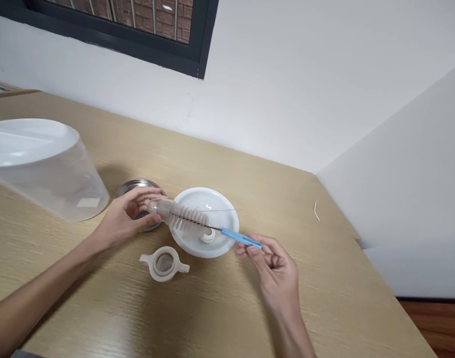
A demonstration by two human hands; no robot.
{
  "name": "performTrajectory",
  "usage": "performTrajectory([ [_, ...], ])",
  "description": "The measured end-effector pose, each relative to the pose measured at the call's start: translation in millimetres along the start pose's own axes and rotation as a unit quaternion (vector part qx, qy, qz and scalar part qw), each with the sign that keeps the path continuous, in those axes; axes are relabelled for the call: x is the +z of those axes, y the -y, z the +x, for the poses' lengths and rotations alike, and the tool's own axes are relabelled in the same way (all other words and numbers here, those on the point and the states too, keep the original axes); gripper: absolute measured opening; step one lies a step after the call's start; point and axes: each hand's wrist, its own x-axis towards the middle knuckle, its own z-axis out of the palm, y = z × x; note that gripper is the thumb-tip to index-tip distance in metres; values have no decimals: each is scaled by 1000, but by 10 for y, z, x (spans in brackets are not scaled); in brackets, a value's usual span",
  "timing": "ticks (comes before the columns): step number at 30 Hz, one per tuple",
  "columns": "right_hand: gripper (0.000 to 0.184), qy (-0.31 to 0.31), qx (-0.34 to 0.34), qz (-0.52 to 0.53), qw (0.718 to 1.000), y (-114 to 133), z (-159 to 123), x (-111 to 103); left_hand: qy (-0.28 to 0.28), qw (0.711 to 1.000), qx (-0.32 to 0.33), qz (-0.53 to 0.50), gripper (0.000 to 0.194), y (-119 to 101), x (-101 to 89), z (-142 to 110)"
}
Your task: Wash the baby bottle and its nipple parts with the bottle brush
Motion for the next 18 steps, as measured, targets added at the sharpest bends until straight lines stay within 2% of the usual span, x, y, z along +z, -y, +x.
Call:
performTrajectory([
  [5, 41, 31, 13, -17, 999, -39, 26, -46, 31, 999, 20, 13, 57, -15, 39, -44],
  [7, 42, 34, 13, -25, 999, -27, 34, -42, 24, 999, 26, 32, 55, -34, 23, -49],
  [10, 32, 23, -4, -28, 999, -8, 46, -23, -7, 998, 12, 61, 49, -35, -26, -26],
  [12, 37, 6, -30, -18, 999, -9, 51, -14, -21, 998, -12, 64, 49, -12, -52, -4],
  [15, 38, -14, -44, -28, 999, -27, 48, -19, -16, 998, -29, 45, 52, 26, -54, 6],
  [18, 37, 9, -20, -50, 998, -33, 26, -23, -1, 999, -3, 38, 49, 20, -29, -11],
])
